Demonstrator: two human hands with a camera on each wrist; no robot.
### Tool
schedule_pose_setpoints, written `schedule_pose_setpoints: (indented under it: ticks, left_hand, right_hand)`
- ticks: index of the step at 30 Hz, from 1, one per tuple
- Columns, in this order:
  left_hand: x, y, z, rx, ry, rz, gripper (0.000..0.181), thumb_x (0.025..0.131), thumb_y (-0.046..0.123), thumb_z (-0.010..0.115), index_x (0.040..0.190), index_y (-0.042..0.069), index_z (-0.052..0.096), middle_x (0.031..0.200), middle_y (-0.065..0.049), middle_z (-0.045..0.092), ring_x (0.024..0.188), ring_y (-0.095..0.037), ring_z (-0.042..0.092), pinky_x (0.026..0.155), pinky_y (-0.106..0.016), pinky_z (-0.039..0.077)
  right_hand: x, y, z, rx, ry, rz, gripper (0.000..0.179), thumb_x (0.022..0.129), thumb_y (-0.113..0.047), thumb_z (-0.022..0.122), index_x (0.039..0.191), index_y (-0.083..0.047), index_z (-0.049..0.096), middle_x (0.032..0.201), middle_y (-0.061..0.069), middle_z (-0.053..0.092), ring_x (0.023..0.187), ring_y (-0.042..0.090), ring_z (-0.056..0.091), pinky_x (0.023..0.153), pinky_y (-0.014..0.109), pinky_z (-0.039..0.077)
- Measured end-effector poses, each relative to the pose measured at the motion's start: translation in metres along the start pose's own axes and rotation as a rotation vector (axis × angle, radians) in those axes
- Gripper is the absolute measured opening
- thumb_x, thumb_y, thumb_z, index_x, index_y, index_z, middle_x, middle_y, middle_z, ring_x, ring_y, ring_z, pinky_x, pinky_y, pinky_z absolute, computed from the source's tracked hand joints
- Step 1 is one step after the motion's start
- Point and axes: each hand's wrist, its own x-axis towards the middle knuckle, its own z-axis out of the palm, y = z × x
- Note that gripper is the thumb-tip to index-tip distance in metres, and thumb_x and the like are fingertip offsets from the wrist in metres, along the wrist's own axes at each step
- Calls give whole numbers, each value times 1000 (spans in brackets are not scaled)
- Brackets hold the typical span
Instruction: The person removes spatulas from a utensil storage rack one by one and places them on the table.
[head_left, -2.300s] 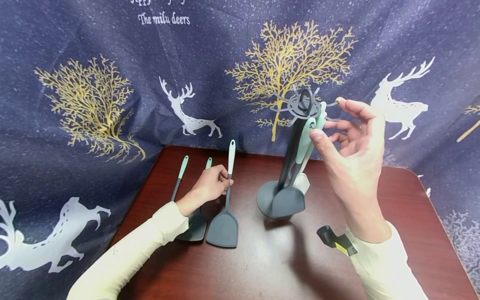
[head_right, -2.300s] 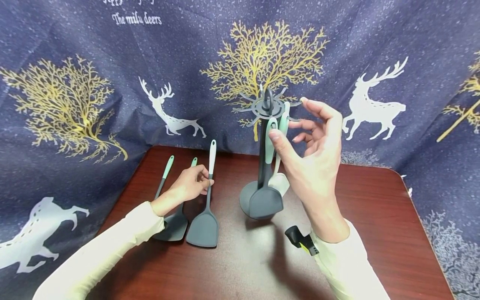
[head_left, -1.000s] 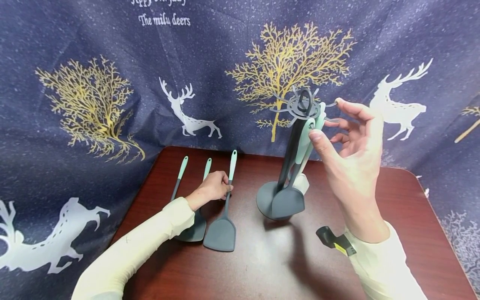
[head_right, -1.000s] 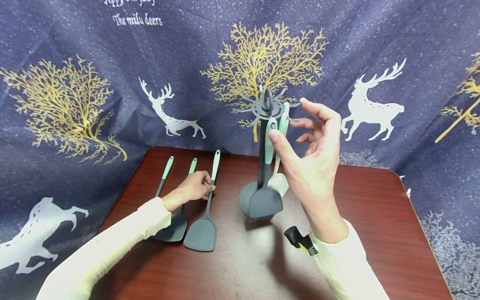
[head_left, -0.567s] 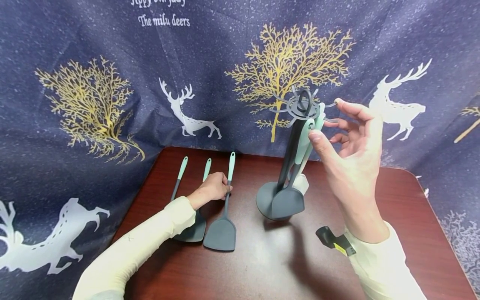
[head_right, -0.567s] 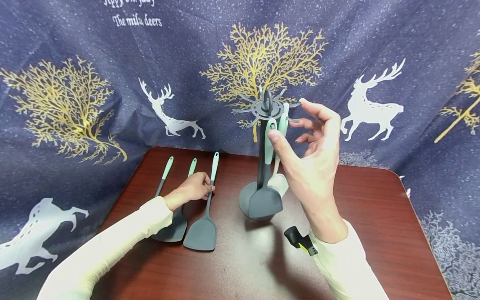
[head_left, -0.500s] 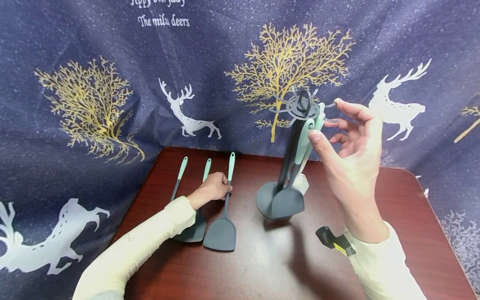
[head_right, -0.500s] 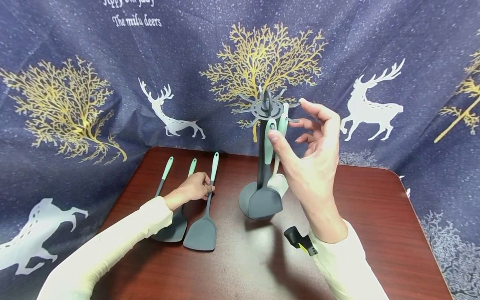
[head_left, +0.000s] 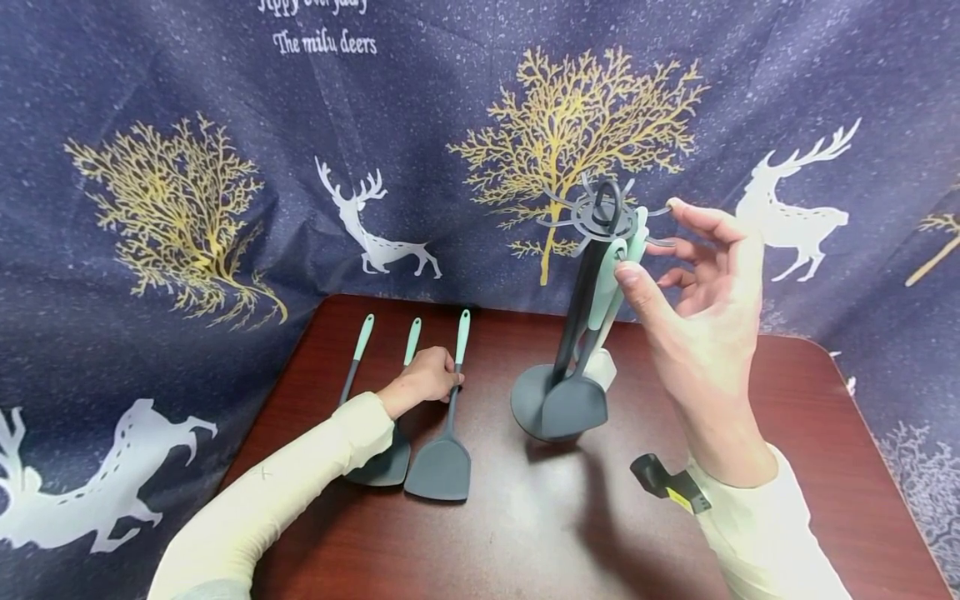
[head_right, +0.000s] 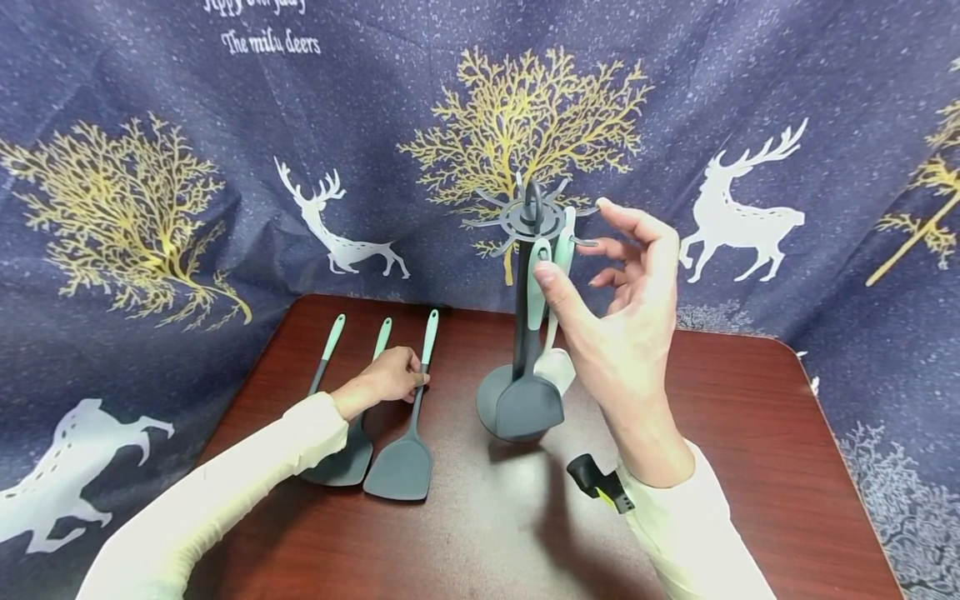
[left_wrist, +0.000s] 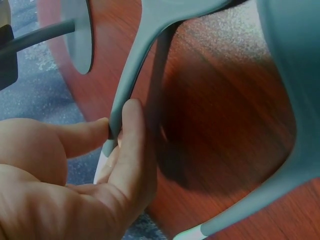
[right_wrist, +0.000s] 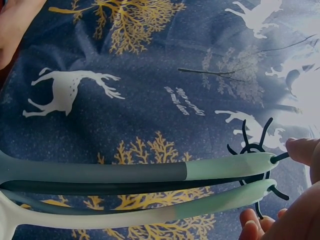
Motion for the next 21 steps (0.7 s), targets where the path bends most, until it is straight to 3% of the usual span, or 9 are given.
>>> schedule_pose_setpoints:
  ticks: [9,21]
  left_hand:
    - [2,-3,1,60,-9,4,17,104,15,71,96,0,68,88,-11,69,67,-16,75,70,-32,63]
    - [5,-4,4,71,1,-6,19,103,16,72,108,-2,68,90,-11,69,67,-14,74,69,-30,63]
  right_hand:
    - [-1,0,0,8,-5,-3,64,80,7,84,137,-3,56,145,18,56,112,32,61,84,27,43]
    - [0,0,0,17,5,-6,66,79,8,84,138,0,55,144,18,56,111,32,61,84,27,44]
